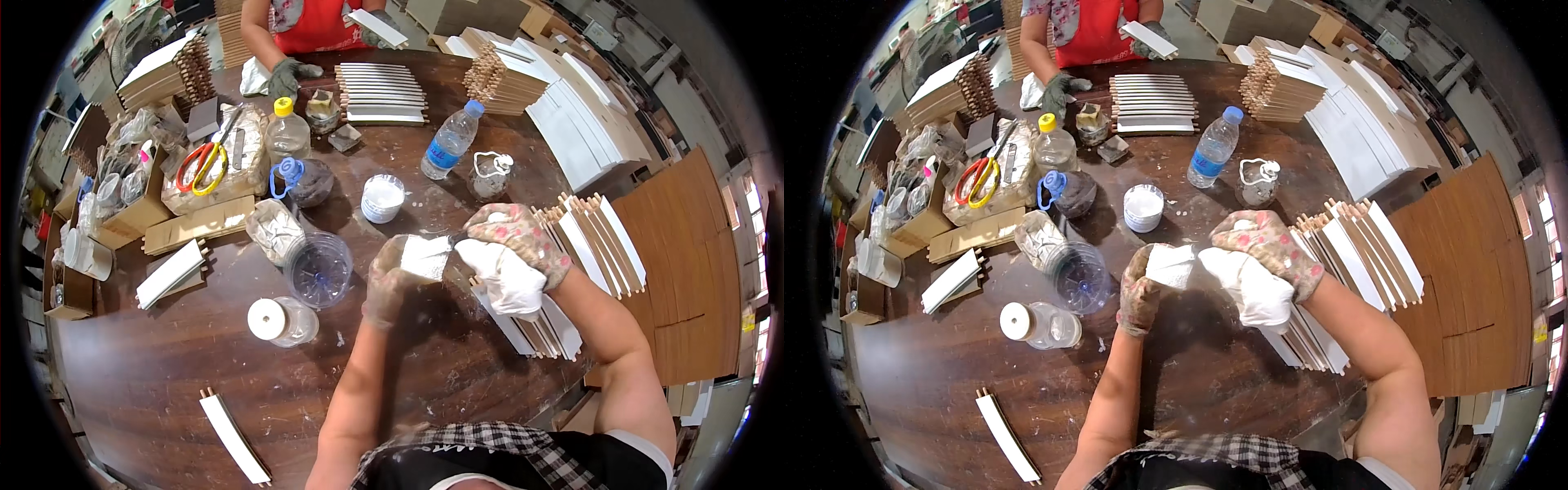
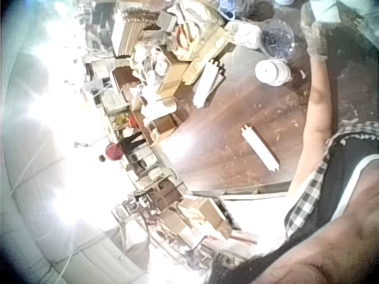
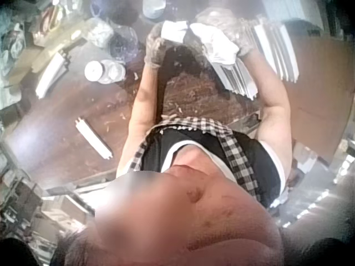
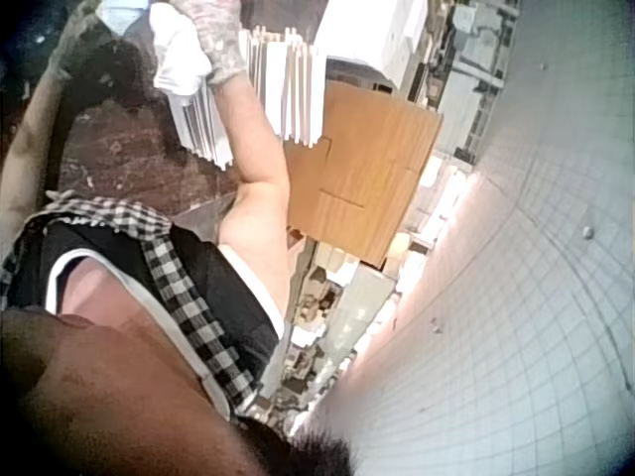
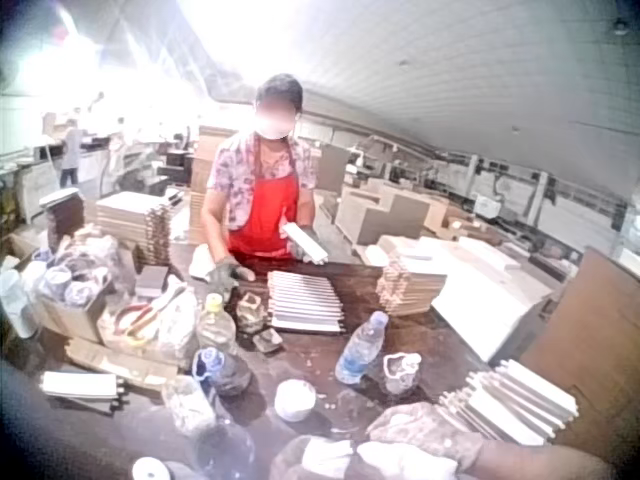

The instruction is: The person picks up white furniture components from a pallet, moves them to a workbench, and wipes them down with a cloth and a sponge using liquid from a bottle.

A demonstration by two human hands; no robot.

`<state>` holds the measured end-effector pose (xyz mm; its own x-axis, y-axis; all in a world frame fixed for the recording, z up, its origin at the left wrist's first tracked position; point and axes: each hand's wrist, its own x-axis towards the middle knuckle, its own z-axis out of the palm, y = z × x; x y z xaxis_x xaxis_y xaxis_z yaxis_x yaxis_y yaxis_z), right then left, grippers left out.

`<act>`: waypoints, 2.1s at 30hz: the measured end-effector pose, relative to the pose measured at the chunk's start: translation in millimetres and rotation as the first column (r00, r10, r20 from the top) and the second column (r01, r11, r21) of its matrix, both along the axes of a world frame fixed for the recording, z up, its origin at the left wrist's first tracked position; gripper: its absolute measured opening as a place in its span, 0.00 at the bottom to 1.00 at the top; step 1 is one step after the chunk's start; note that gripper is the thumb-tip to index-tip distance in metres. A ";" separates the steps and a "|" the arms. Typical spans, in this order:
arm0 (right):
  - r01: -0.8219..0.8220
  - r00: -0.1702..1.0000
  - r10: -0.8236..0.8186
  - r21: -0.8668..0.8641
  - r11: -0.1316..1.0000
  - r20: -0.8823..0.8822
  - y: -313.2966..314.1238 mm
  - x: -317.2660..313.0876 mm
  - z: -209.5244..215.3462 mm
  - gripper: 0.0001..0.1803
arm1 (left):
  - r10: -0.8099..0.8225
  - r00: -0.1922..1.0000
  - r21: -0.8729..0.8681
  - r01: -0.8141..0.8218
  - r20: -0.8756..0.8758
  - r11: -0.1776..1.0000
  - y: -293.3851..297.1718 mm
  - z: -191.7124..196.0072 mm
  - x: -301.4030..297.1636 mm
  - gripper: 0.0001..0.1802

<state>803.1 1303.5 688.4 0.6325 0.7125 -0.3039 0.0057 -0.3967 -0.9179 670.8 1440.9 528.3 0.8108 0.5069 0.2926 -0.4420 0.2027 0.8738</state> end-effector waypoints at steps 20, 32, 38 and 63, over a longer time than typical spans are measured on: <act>-0.026 0.977 0.062 0.175 0.984 -0.203 2.8 10.6 -6.2 0.09 | -0.119 0.991 -0.105 0.112 -0.064 0.988 3.8 15.8 -3.9 0.19; -0.035 0.993 0.032 0.029 0.999 0.113 5.4 27.6 -16.1 0.08 | -0.241 0.968 -0.150 0.230 -0.063 0.962 4.5 -2.9 0.7 0.25; -0.030 0.828 -0.017 0.074 0.997 0.561 55.0 34.4 -11.6 0.10 | -0.084 0.996 -0.031 0.083 -0.021 0.996 11.9 -7.9 3.2 0.30; -0.619 -0.108 0.780 -0.656 0.432 0.616 131.3 -40.3 -49.1 0.11 | -0.584 0.731 0.234 0.673 -0.353 0.701 -6.0 -83.7 17.3 0.29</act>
<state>762.8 1434.8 639.3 -0.2725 0.9388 -0.2105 0.9591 0.2477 -0.1368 688.1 1434.9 444.6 0.9665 -0.2375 0.0971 -0.0894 0.0430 0.9951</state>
